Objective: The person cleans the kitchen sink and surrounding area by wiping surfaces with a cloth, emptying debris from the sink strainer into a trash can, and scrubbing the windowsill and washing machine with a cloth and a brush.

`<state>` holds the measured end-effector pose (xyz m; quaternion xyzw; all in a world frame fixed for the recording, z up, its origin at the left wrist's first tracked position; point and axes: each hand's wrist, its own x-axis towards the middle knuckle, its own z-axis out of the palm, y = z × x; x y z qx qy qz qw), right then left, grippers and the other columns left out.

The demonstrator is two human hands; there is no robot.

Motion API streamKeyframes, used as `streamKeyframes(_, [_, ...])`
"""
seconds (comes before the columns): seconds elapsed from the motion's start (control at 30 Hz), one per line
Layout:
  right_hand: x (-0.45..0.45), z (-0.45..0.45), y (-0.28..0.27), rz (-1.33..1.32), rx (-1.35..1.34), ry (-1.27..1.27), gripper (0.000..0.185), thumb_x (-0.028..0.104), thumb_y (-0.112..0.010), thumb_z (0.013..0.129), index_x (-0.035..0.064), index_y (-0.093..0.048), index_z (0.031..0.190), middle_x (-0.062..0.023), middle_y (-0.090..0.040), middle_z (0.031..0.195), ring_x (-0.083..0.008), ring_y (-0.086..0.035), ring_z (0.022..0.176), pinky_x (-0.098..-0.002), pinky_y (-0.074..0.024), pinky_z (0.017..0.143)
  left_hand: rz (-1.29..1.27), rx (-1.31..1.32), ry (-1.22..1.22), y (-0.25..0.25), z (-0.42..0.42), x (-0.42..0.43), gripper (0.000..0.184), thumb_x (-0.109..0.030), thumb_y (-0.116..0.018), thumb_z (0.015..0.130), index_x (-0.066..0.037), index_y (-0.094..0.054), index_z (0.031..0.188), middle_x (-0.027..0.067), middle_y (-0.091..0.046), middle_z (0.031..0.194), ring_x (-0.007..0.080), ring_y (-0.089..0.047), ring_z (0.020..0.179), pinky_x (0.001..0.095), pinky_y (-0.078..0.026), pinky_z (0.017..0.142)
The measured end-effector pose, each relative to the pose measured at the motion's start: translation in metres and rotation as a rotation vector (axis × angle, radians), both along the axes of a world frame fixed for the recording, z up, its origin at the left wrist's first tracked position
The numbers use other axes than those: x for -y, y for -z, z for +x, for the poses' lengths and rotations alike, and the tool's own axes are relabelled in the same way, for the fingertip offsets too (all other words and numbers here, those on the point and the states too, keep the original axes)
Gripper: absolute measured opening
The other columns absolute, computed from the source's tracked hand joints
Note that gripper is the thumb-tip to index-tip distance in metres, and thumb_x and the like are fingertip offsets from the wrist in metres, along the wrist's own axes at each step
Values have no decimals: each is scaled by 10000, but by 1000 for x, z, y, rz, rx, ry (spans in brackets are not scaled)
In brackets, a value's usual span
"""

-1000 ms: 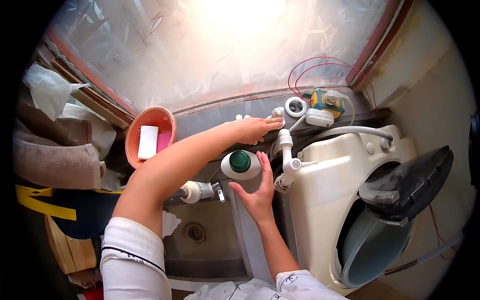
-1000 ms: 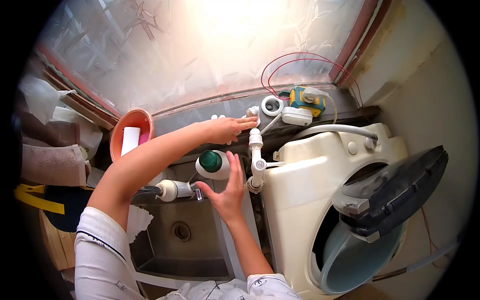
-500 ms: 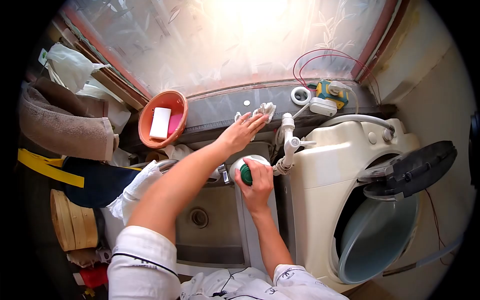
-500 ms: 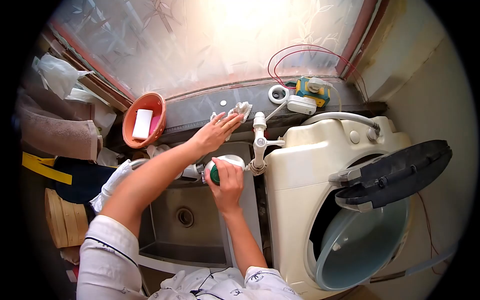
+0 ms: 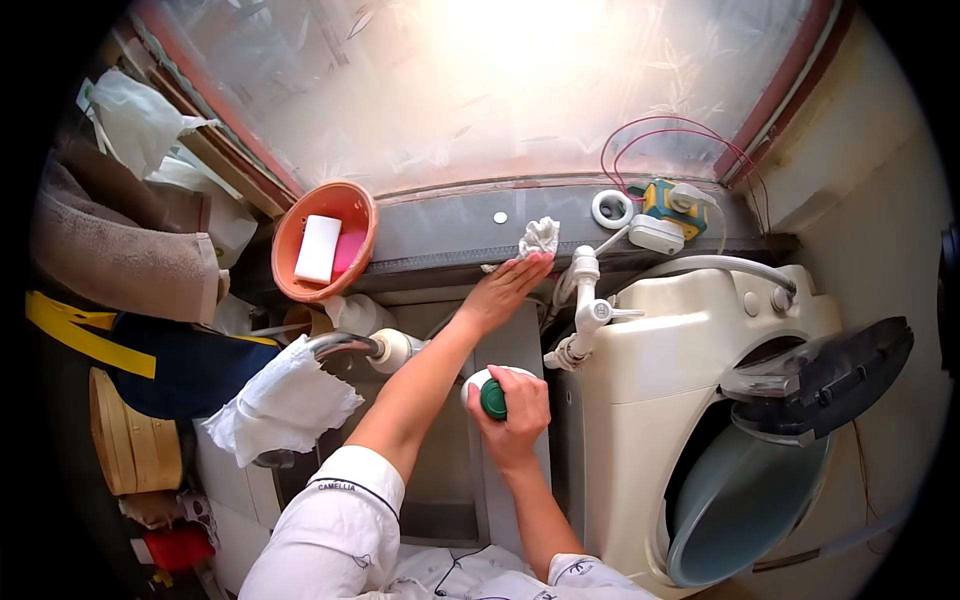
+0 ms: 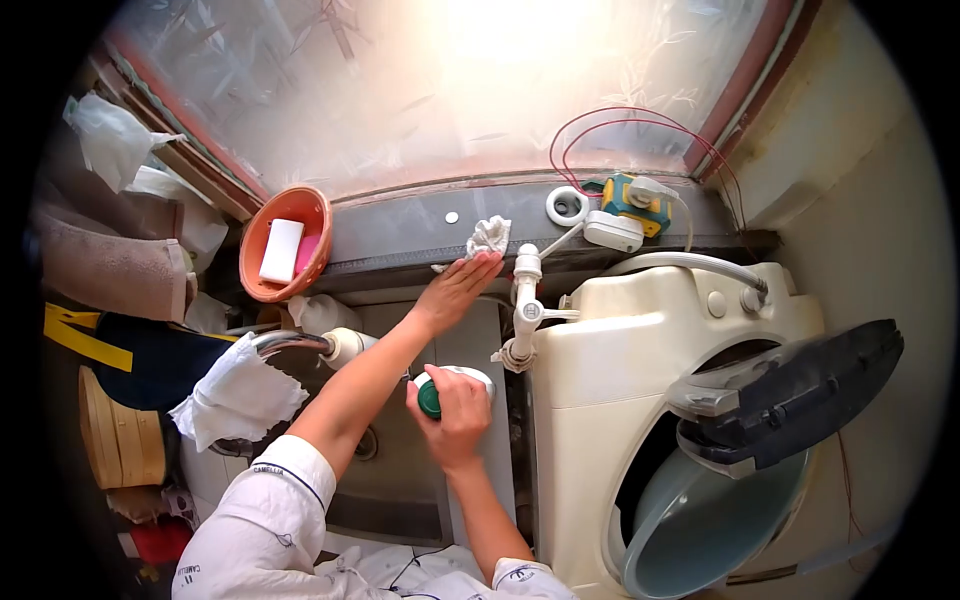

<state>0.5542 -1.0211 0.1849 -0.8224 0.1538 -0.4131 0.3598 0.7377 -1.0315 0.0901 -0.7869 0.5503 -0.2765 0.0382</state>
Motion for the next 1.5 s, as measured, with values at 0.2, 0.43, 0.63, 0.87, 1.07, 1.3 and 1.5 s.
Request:
streamKeyframes(0.2, [6, -4, -1, -17, -15, -58, 345, 146, -757, 640, 68, -620, 947, -72, -608, 839, -247, -570, 777, -358, -469, 712, -347, -315, 3, -14, -14, -27, 581, -34, -449, 793, -91, -339, 1360, 45, -327, 1413, 202, -295, 1311, 343, -312, 1012])
streamKeyframes(0.43, [5, -3, 6, 12, -17, -71, 381, 157, -754, 650, 70, -605, 989, -77, -616, 864, -250, -591, 793, -357, -474, 715, -973, -684, -353, -20, -22, -32, 187, 13, -572, 684, -10, -503, 856, 127, -505, 817, 290, -505, 726, 370, -433, 677])
streamKeyframes(0.63, [9, -3, 7, 0, -2, -91, 358, 147, -752, 641, 65, -595, 953, -83, -620, 867, -255, -600, 786, -357, -476, 707, -1679, -849, -1049, 7, -1, -34, 229, -54, -555, 716, 39, -508, 920, 161, -600, 869, 300, -573, 755, 381, -446, 724])
streamKeyframes(0.87, [12, -8, 13, 110, 41, -13, 342, 133, -756, 640, 59, -575, 920, -93, -617, 860, -270, -600, 780, -360, -468, 702, -1323, -1298, -747, -24, -26, 27, 140, -77, -621, 689, 55, -590, 657, 87, -620, 675, 117, -571, 560, 259, -476, 569])
streamKeyframes(1.07, [20, -7, 8, 72, 9, -46, 326, 133, -753, 642, 63, -569, 903, -93, -615, 837, -274, -597, 760, -362, -466, 698, -1387, -2069, -589, -33, -15, 46, 158, -91, -698, 672, 21, -639, 767, 56, -631, 760, 151, -609, 668, 277, -505, 582])
streamKeyframes(1.3, [22, -13, 9, 78, -1, -90, 336, 128, -748, 637, 65, -568, 914, -92, -613, 839, -276, -592, 779, -369, -463, 706, -1900, -1456, -1020, 21, 0, 0, 171, -35, -608, 712, 13, -594, 876, 50, -604, 873, 148, -581, 731, 322, -493, 592])
streamKeyframes(1.5, [17, -8, 13, 135, 47, -57, 321, 126, -752, 631, 75, -576, 894, -80, -608, 833, -270, -587, 774, -368, -452, 706, -2185, -1069, -1360, -22, 44, -49, 347, 16, -520, 744, 70, -398, 1065, 235, -520, 1080, 310, -567, 959, 355, -468, 839])
